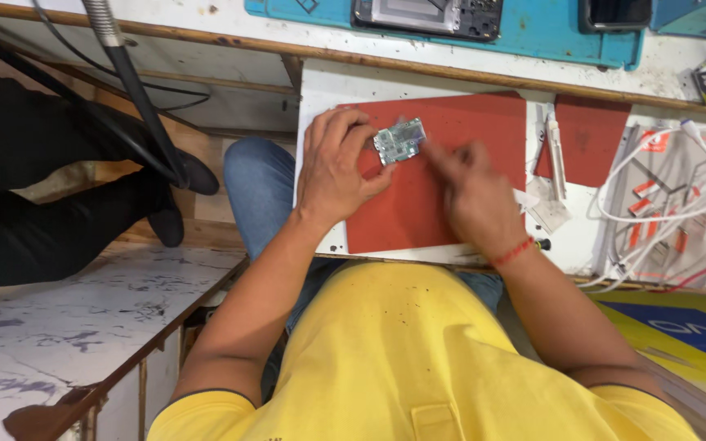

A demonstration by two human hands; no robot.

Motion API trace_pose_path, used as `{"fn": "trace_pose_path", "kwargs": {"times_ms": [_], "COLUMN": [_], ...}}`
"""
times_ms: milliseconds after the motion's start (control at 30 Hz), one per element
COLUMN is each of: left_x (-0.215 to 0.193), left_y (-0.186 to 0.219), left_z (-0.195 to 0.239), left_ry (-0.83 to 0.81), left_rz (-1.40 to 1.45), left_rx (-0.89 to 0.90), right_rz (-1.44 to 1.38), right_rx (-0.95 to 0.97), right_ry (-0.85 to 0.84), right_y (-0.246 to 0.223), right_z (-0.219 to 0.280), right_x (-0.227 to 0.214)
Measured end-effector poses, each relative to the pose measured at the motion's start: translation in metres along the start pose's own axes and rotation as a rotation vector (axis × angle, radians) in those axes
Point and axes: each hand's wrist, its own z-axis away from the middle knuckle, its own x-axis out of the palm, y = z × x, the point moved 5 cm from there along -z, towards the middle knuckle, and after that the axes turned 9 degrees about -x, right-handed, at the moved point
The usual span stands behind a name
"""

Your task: The person scrapes a small circuit board with a precision tool, then uses a hot air gun to heat the board, and continues scraping. The work is performed on a red mat on a cluttered workbench.

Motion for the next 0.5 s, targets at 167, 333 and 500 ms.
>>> {"fn": "trace_pose_path", "kwargs": {"times_ms": [167, 333, 500], "left_x": [-0.002, 0.003, 0.002], "left_y": [-0.002, -0.001, -0.001], "left_z": [-0.002, 0.001, 0.002], "left_ry": [-0.017, -0.021, -0.026], "left_rz": [-0.013, -0.035, -0.004], "left_rx": [-0.019, -0.05, -0.048], "right_rz": [-0.048, -0.036, -0.038], "right_rx": [-0.083, 0.012, 0.051], "right_ry": [-0.072, -0.054, 0.018], "right_y": [-0.011, -0.006, 0.004], "right_z": [-0.011, 0.003, 0.013], "right_x": [-0.002, -0.002, 0.006]}}
